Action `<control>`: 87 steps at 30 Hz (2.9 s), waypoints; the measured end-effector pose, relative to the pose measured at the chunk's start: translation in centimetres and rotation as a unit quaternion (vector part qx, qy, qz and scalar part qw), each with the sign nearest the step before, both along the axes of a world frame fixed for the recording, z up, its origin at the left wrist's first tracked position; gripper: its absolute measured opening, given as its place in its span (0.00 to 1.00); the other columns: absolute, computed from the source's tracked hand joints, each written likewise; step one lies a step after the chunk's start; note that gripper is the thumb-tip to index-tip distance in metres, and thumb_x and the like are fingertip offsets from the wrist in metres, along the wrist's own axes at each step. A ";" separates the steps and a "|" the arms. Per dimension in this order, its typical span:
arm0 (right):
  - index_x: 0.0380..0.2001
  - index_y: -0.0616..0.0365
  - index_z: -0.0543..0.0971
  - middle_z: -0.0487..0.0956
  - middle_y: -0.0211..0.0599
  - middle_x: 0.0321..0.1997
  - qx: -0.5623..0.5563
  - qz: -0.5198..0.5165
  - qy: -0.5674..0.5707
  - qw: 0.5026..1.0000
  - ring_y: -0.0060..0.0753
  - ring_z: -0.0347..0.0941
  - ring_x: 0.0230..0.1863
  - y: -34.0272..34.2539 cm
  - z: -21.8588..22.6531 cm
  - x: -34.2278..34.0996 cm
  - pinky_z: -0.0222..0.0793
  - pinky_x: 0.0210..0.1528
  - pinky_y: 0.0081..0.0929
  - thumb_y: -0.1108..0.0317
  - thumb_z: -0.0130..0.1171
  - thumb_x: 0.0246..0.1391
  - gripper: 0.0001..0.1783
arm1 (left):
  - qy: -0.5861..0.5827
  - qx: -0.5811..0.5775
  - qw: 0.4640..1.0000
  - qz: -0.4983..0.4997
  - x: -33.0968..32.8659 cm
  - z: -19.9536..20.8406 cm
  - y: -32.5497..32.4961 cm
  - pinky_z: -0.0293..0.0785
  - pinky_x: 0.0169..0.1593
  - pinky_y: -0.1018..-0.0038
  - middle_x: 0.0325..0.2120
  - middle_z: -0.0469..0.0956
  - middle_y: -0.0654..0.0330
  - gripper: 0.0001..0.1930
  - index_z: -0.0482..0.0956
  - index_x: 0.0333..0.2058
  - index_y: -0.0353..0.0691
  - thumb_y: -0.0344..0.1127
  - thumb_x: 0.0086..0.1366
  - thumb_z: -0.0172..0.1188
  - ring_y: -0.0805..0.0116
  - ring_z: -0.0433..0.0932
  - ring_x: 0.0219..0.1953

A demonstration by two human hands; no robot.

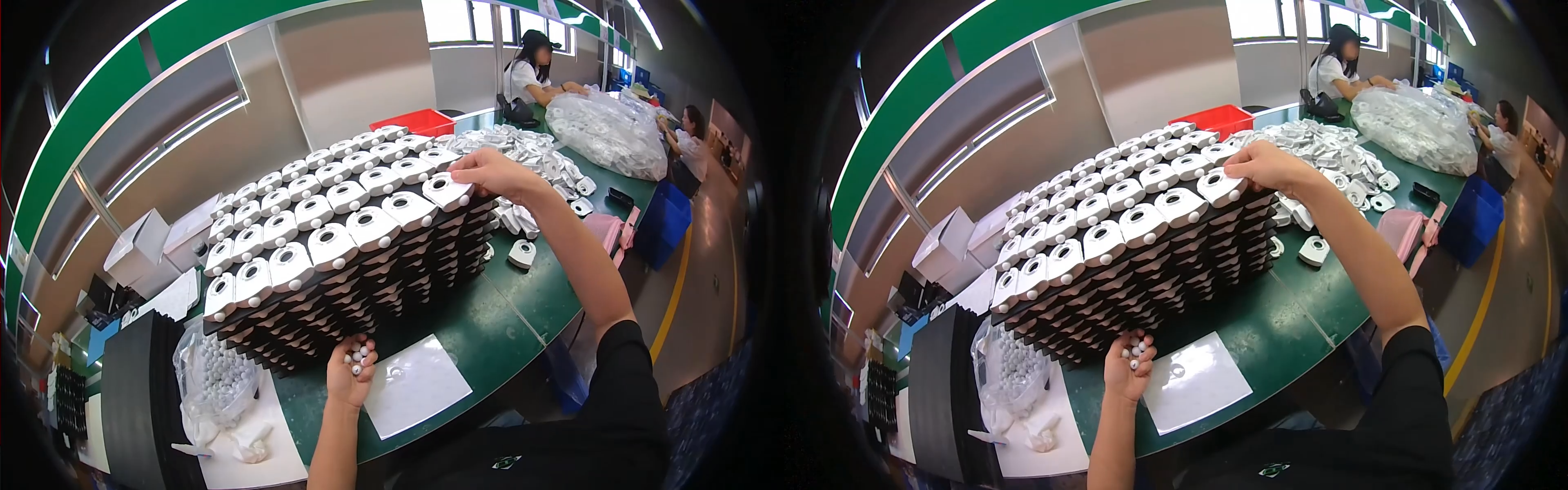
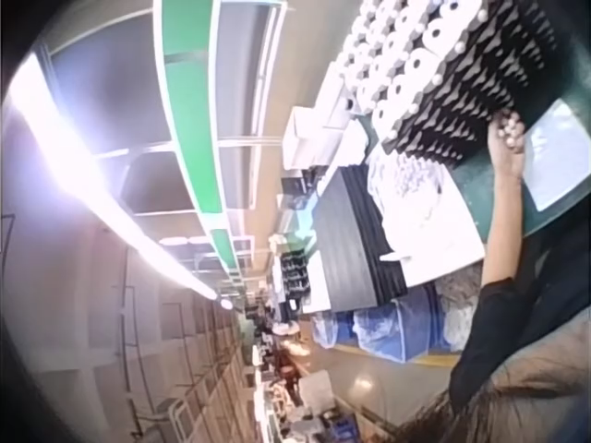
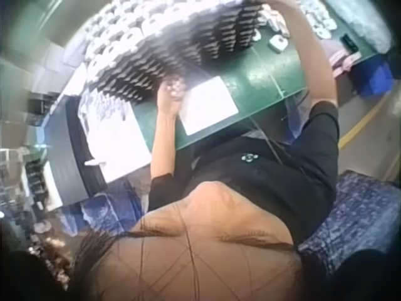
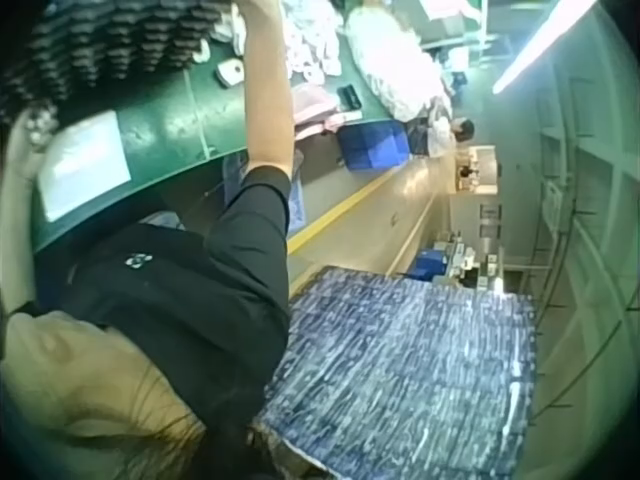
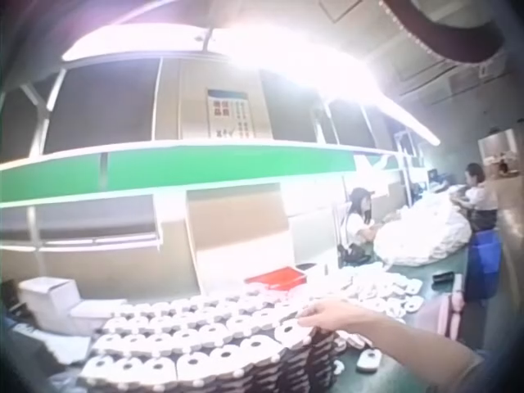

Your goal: The recorder is assembling small white plastic lighting components at a factory workbench.

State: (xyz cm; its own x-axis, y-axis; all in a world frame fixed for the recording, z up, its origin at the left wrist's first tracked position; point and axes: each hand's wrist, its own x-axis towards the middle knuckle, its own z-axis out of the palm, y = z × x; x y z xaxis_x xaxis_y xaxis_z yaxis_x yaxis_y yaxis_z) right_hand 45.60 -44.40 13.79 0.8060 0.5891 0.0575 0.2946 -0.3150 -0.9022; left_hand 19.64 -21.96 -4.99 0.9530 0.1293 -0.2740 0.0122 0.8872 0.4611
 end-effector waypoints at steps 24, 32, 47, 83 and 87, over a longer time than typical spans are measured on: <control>0.21 0.62 0.72 0.71 0.42 0.30 -0.078 -0.174 -0.227 0.955 0.44 0.66 0.37 -11.3 -19.6 -8.9 0.63 0.38 0.32 0.67 0.61 0.40 0.10 | 0.008 0.076 0.997 0.025 -0.6 0.0 -0.7 0.47 0.15 0.89 0.23 0.64 0.66 0.11 0.69 0.38 0.42 0.40 0.61 0.54 0.80 0.59 0.21; 0.36 0.62 0.74 0.76 0.43 0.28 -0.278 -0.080 -0.117 0.950 0.43 0.73 0.33 -13.4 -15.1 -8.7 0.67 0.36 0.31 0.63 0.70 0.23 0.30 | -0.020 0.046 0.999 0.010 -0.2 0.6 -0.9 0.47 0.14 0.89 0.29 0.68 0.60 0.11 0.68 0.42 0.39 0.32 0.60 0.51 0.80 0.60 0.21; 0.39 0.62 0.70 0.74 0.30 0.35 0.175 0.113 0.169 0.963 0.17 0.69 0.34 1.6 -19.6 -18.4 0.66 0.37 0.16 0.75 0.52 0.51 0.10 | -0.009 0.097 0.995 0.035 0.0 0.4 -0.5 0.47 0.15 0.89 0.31 0.71 0.62 0.09 0.71 0.36 0.39 0.29 0.56 0.57 0.81 0.60 0.22; 0.47 0.54 0.64 0.70 0.31 0.47 0.391 0.083 0.402 0.824 0.25 0.67 0.46 2.5 -21.2 -17.9 0.65 0.43 0.25 0.72 0.46 0.57 0.14 | 0.035 0.272 0.961 -0.036 -0.5 0.7 -2.3 0.52 0.19 0.89 0.26 0.72 0.68 0.10 0.75 0.36 0.42 0.30 0.54 0.60 0.86 0.61 0.19; 0.46 0.54 0.64 0.70 0.31 0.47 0.403 0.080 0.401 0.819 0.25 0.67 0.46 2.5 -20.9 -18.0 0.65 0.43 0.25 0.72 0.46 0.57 0.14 | 0.029 0.249 0.966 -0.069 -0.5 0.7 -2.4 0.54 0.20 0.90 0.24 0.71 0.71 0.12 0.76 0.38 0.43 0.27 0.52 0.61 0.86 0.63 0.20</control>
State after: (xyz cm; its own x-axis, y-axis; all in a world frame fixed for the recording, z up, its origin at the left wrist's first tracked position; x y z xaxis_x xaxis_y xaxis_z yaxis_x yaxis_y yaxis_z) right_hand 27.61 -41.88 -7.13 0.6910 0.7223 -0.0299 -0.5144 0.4622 -0.7224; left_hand 19.17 -24.39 -4.31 0.9556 0.1323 -0.2635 0.1522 0.5441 0.8251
